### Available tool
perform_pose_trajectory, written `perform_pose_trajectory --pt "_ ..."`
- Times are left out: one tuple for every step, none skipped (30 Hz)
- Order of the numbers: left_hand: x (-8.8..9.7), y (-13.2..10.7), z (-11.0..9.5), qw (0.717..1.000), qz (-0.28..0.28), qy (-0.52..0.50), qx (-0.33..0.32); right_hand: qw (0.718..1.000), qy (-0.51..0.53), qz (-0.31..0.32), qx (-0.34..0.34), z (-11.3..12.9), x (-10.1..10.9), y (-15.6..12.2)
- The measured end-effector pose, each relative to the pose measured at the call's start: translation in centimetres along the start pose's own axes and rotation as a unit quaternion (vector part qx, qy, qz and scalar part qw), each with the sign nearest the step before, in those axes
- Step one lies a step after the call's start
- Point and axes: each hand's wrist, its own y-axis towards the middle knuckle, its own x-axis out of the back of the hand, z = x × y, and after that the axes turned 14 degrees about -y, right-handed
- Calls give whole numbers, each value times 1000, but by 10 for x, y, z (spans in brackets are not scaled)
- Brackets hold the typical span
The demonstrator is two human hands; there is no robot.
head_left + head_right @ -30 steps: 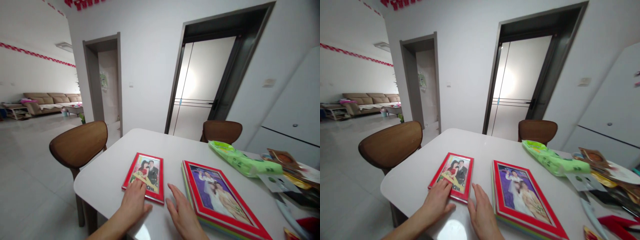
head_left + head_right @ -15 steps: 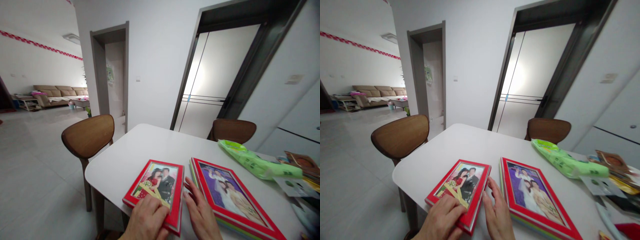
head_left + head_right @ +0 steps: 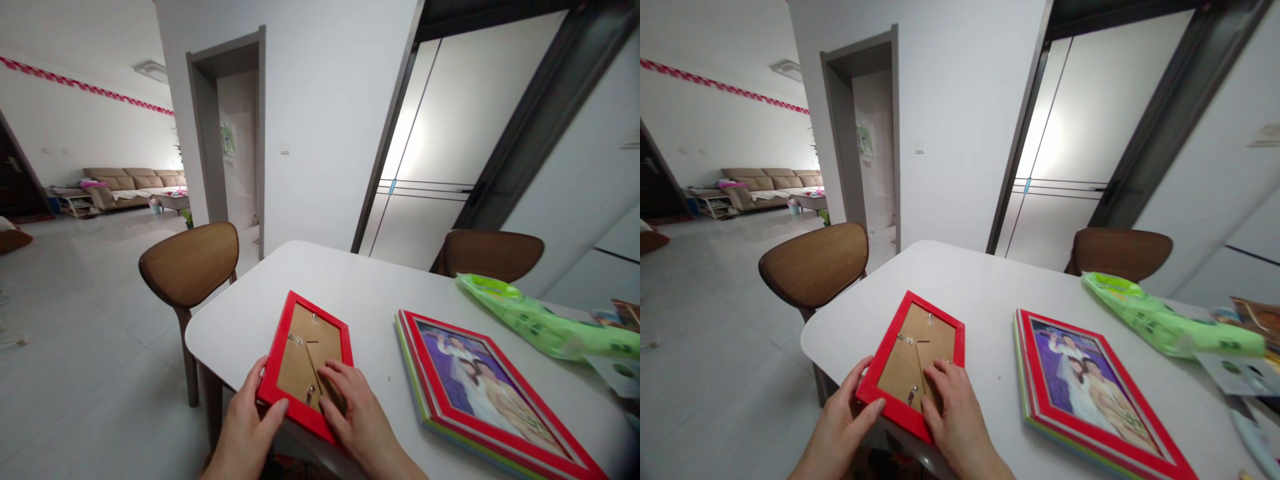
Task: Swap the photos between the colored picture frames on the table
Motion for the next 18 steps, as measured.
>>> perform_pose_trajectory --pt "2 -3 6 1000 12 12 8 1000 -13 6 7 -1 -1 -1" --pt "4 -5 11 999 30 24 15 1000 -25 14 13 -2 -1 -3" --pt "6 -7 14 998 48 39 22 999 -34 23 18 -3 -1 -4" --pt "7 -9 17 996 63 57 27 998 -41 30 21 -4 -1 -5" --pt "8 -10 18 994 75 80 30 998 -46 36 23 -4 0 -7" --pt "9 -11 18 991 82 105 32 998 -49 39 23 -4 0 -8" --pt "10 -11 18 987 90 131 33 998 -50 40 23 -4 1 -9" --pt "11 -11 16 982 99 157 33 998 -51 40 23 -4 1 -10" --pt "12 -11 15 977 109 182 31 998 -52 41 23 -4 1 -11" --pt "12 -11 13 971 115 207 27 997 -52 42 24 -4 2 -12" --pt "12 -11 11 965 115 234 21 997 -53 43 24 -5 2 -12" --pt "12 -10 9 959 109 260 10 997 -54 46 24 -5 3 -12" --pt "12 -8 8 953 104 283 -7 997 -55 52 24 -5 4 -12" --pt "11 -6 7 948 105 300 -27 996 -57 61 26 -4 6 -10" --pt "10 -4 6 943 117 310 -44 995 -59 72 32 -4 8 -9" --pt "8 -1 6 938 142 313 -56 994 -58 88 43 -3 11 -7" --pt "6 2 6 932 174 312 -62 991 -55 105 58 -2 13 -4" --pt "4 5 7 926 205 312 -63 989 -49 120 74 -1 15 -2"
